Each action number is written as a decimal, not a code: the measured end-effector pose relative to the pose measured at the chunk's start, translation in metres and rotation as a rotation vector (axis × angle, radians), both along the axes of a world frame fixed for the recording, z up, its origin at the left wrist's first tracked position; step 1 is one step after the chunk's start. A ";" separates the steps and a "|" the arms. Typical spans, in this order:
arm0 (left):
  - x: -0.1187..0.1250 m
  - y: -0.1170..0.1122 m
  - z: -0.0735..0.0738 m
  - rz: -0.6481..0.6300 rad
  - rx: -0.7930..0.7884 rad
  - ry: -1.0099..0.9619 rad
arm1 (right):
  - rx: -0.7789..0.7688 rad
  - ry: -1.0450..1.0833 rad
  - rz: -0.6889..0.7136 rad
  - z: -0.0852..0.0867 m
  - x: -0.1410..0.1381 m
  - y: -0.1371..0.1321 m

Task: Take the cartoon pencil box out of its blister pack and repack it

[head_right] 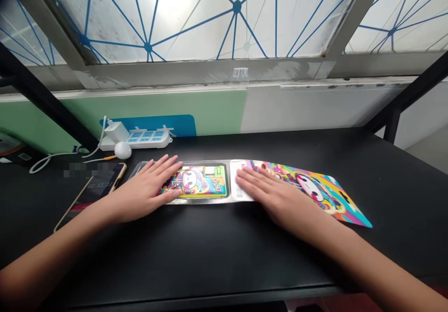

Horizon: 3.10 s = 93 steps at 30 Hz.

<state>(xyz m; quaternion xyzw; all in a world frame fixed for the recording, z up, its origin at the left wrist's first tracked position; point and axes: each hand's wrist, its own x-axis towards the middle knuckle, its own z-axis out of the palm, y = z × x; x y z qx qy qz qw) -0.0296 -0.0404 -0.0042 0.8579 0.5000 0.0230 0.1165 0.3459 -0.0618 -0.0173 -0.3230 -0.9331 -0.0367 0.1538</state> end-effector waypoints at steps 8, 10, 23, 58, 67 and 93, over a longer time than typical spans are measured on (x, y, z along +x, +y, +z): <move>0.018 0.022 -0.003 0.043 0.046 -0.253 | 0.199 0.145 0.044 0.033 -0.055 -0.049; 0.017 0.024 -0.003 0.043 0.087 -0.316 | 0.109 0.070 0.237 0.022 -0.091 -0.065; 0.010 -0.004 0.008 -0.176 0.498 -0.461 | -0.355 0.450 0.266 -0.005 -0.151 -0.043; 0.004 0.010 -0.011 -0.062 0.315 -0.122 | -0.244 0.231 -0.129 0.004 -0.082 0.051; -0.006 0.018 -0.011 0.023 0.234 -0.154 | -0.550 -0.110 -0.196 0.041 -0.092 0.098; 0.001 -0.106 0.015 -0.102 0.930 -0.458 | 0.434 0.144 0.038 0.040 -0.061 -0.043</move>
